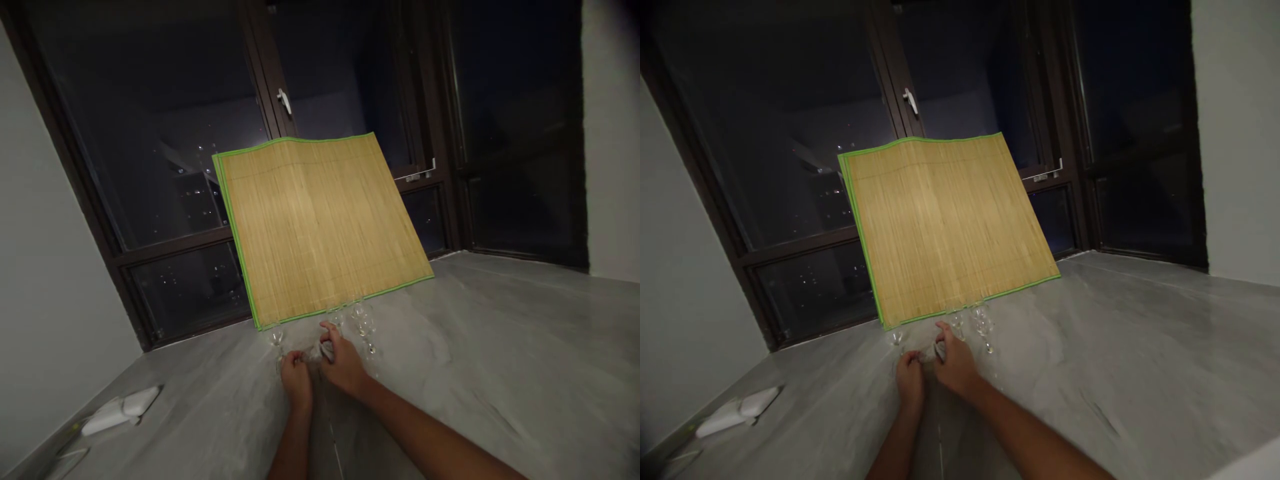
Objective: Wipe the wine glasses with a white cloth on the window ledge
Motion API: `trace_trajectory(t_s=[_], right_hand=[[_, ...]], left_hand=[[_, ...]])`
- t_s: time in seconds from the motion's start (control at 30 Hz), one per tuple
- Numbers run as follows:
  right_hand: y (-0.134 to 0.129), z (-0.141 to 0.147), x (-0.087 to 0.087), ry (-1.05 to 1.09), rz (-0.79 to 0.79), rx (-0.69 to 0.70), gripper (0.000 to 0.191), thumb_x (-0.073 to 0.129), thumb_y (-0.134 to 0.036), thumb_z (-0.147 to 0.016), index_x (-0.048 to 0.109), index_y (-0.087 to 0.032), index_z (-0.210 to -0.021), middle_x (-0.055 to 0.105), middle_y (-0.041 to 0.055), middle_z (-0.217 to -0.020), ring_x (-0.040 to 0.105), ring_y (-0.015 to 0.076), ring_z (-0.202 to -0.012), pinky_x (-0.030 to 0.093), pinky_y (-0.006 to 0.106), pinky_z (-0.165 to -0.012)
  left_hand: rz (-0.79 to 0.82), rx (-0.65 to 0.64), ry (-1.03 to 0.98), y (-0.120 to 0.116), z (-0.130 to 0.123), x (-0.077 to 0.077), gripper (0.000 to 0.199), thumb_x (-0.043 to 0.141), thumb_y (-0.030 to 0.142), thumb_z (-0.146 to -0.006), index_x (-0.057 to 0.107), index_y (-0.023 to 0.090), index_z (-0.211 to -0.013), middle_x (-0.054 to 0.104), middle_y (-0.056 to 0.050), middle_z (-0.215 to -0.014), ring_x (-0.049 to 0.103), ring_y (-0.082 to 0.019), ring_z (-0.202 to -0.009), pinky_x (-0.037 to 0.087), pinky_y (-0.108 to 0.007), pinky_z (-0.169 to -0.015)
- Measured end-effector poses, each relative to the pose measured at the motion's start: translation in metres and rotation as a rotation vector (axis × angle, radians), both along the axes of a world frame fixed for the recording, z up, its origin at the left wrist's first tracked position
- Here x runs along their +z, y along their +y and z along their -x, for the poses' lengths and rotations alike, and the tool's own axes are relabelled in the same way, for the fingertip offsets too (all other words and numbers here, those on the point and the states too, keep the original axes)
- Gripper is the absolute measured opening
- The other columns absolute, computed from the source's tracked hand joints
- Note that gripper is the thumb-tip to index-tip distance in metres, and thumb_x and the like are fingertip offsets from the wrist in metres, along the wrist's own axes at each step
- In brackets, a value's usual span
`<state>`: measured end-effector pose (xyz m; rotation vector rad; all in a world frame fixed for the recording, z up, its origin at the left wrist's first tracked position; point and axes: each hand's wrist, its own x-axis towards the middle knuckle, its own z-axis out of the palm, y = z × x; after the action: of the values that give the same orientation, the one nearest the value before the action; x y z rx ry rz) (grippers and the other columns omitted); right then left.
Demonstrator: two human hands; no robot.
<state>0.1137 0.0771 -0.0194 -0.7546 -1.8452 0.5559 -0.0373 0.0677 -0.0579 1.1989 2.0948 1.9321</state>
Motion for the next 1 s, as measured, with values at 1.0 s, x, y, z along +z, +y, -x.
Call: trace_trajectory(t_s=[1.0], right_hand=[[0.012,0.004,-0.01,0.168,0.03,-0.1,0.057,0.049,-0.01,-0.072,0.045,-0.017,-0.129,0.059,0.008,-0.108,0.057,0.0203,-0.101,0.045,0.037,-0.094]], left_hand=[[-0.016,0.006,0.117,-0.014,-0.013,0.017,0.024,0.043,0.009,-0.068,0.062,0.02,-0.078,0.058,-0.002,-0.083,0.056,-0.02,-0.085,0.044,-0.032,-0.081]])
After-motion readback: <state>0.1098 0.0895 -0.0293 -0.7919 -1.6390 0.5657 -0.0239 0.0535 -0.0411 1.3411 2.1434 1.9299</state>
